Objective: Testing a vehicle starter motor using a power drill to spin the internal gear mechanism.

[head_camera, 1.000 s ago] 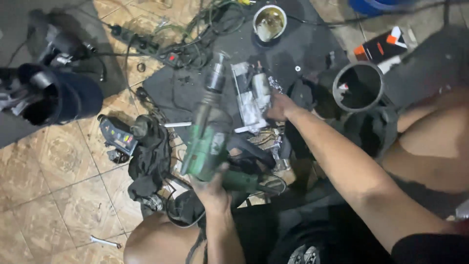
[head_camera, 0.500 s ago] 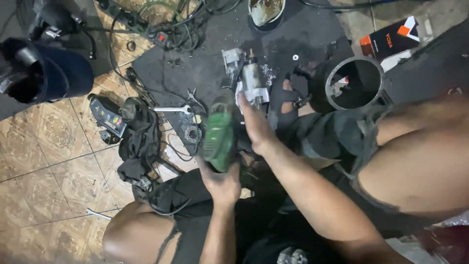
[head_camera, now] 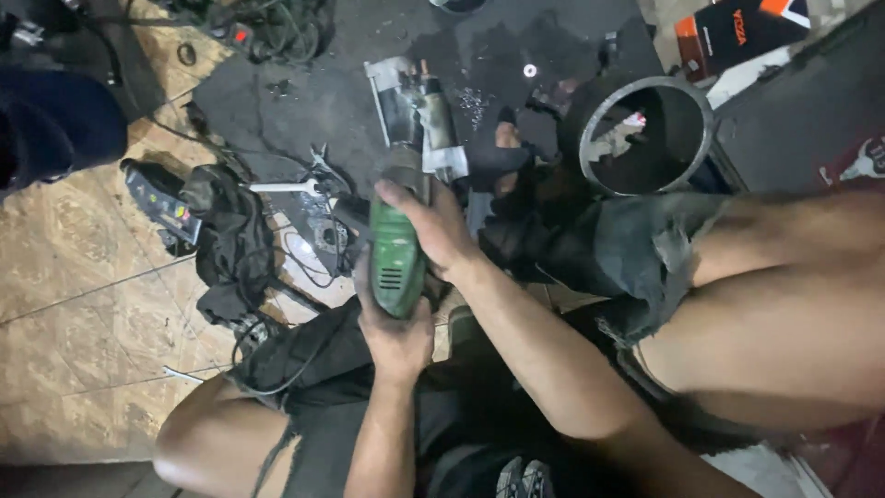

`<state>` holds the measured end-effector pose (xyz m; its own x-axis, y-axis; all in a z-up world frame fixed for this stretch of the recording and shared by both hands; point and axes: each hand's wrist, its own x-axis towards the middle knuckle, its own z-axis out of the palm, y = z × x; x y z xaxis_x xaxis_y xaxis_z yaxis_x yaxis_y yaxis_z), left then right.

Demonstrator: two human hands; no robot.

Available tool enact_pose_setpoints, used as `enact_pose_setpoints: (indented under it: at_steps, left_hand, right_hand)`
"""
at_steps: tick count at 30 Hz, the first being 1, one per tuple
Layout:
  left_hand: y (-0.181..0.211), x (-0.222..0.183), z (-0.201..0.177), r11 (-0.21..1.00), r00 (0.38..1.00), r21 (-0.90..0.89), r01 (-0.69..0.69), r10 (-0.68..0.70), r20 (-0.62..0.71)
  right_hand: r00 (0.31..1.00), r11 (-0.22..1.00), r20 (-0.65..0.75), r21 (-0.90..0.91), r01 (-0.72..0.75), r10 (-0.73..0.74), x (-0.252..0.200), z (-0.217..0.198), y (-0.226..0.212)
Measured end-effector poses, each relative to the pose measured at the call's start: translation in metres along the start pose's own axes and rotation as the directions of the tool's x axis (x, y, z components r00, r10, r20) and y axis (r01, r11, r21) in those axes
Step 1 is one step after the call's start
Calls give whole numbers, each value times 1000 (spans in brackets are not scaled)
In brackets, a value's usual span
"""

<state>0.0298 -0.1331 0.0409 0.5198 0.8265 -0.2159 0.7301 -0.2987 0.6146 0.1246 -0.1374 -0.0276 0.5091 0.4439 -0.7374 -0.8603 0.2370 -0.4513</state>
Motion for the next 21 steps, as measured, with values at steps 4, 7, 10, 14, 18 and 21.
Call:
enact_pose_setpoints:
  at_steps: [4, 7, 10, 14, 18, 21]
  left_hand:
    - [10, 12, 5, 1000, 1000, -7, -28, 28, -14]
    - [6, 19, 8, 999, 996, 22, -38, 40, -76]
    - [-1, 17, 12, 990, 990, -67, -123, 118, -73]
    - [-15, 11, 1, 991, 993, -75, -110, 106, -53]
    - [-28, 2, -1, 994, 997, -94, -59, 54, -62]
    - [-32, 7, -13, 988, 999, -151, -41, 37, -25]
  right_hand:
    - [999, 998, -7, -44, 49, -50, 9, 7, -9]
    - [1000, 998, -18, -60, -7, 6, 11, 17, -15]
    - [999, 997, -45, -74, -28, 25, 5, 15, -23]
    - [996, 989, -33, -121, -88, 85, -3, 19, -21]
    - [993, 976, -54, -184, -114, 105, -7, 22, -5]
    - [996, 983, -30, -164, -82, 78, -5, 23, 8]
